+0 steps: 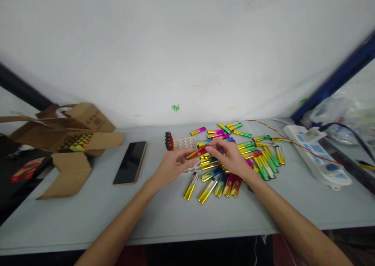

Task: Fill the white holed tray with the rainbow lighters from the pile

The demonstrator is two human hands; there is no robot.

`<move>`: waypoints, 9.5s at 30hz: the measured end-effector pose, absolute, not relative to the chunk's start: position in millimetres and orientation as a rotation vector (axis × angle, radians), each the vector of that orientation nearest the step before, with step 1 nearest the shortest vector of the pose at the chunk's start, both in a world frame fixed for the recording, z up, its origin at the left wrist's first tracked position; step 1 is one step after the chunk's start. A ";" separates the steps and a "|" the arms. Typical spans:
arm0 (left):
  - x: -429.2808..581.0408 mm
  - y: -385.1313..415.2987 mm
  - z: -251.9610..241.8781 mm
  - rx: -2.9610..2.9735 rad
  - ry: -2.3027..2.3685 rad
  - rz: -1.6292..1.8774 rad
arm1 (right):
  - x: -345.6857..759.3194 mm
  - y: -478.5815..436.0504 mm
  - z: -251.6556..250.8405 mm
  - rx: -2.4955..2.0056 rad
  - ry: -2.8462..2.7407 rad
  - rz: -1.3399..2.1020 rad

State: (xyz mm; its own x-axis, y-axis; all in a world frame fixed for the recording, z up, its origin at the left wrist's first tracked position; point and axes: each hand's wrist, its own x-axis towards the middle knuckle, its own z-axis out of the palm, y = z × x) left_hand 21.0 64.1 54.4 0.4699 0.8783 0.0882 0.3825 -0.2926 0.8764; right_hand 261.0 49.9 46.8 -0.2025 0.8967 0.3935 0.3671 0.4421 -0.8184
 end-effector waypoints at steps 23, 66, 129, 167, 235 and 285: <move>25.9 68.7 48.1 1.214 0.922 0.903 | 254.4 49.2 21.4 -1.081 -1.907 0.292; -13.4 76.7 85.7 1.209 0.840 1.044 | 256.9 48.5 20.9 -1.173 -1.900 0.402; -27.4 75.9 86.3 2.581 1.583 1.047 | 452.9 42.6 47.7 -1.990 -1.872 0.369; 23.1 60.4 44.8 2.197 0.964 0.828 | 260.0 44.9 40.3 -1.094 -2.000 0.744; -20.6 70.3 94.8 1.120 0.772 0.916 | 261.2 50.6 22.7 -1.067 -1.959 0.433; -50.1 87.7 82.9 2.276 1.324 0.346 | 316.5 63.0 46.5 -1.294 -1.607 0.004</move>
